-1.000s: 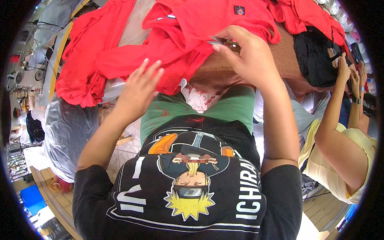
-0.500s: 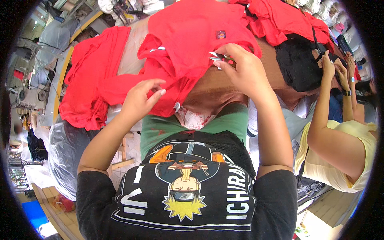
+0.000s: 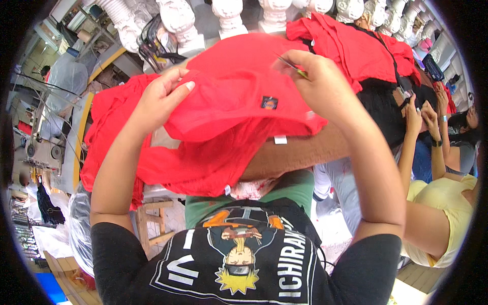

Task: The person uses small shears to trim loose threads from the collars and seams of red and black shirts at a workstation.

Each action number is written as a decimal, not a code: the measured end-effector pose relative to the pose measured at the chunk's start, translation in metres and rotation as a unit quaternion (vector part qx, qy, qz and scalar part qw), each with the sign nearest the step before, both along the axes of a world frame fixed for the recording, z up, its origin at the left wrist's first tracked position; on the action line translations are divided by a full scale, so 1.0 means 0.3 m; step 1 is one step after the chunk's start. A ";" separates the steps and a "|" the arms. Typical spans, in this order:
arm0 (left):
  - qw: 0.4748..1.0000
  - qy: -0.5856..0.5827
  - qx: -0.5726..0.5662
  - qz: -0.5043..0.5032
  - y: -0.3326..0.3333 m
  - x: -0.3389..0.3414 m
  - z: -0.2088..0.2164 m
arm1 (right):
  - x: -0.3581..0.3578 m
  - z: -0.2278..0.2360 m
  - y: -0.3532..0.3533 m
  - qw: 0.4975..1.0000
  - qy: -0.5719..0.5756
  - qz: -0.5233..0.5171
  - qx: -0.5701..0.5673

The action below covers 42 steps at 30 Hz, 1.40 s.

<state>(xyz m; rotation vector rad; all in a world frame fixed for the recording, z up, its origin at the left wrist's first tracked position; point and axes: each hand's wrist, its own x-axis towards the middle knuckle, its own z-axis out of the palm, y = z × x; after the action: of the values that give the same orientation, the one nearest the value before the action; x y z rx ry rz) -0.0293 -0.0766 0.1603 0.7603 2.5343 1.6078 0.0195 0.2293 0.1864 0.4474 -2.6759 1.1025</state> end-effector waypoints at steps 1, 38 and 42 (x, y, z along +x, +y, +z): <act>0.998 -0.024 -0.056 0.016 -0.043 -0.063 0.023 | -0.032 0.013 0.032 0.988 0.112 0.016 0.109; 0.987 -0.087 0.126 -0.055 0.023 -0.053 0.044 | -0.176 -0.024 -0.045 0.937 -0.088 0.032 -0.335; 0.951 -0.204 0.226 -0.057 0.054 -0.008 -0.047 | -0.168 -0.116 0.013 0.944 -0.107 0.004 -0.312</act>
<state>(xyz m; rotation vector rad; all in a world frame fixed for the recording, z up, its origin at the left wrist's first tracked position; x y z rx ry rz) -0.0316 -0.0605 0.1463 0.5121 1.8310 2.0760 -0.0309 0.2331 0.1515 0.2262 -2.2898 1.9909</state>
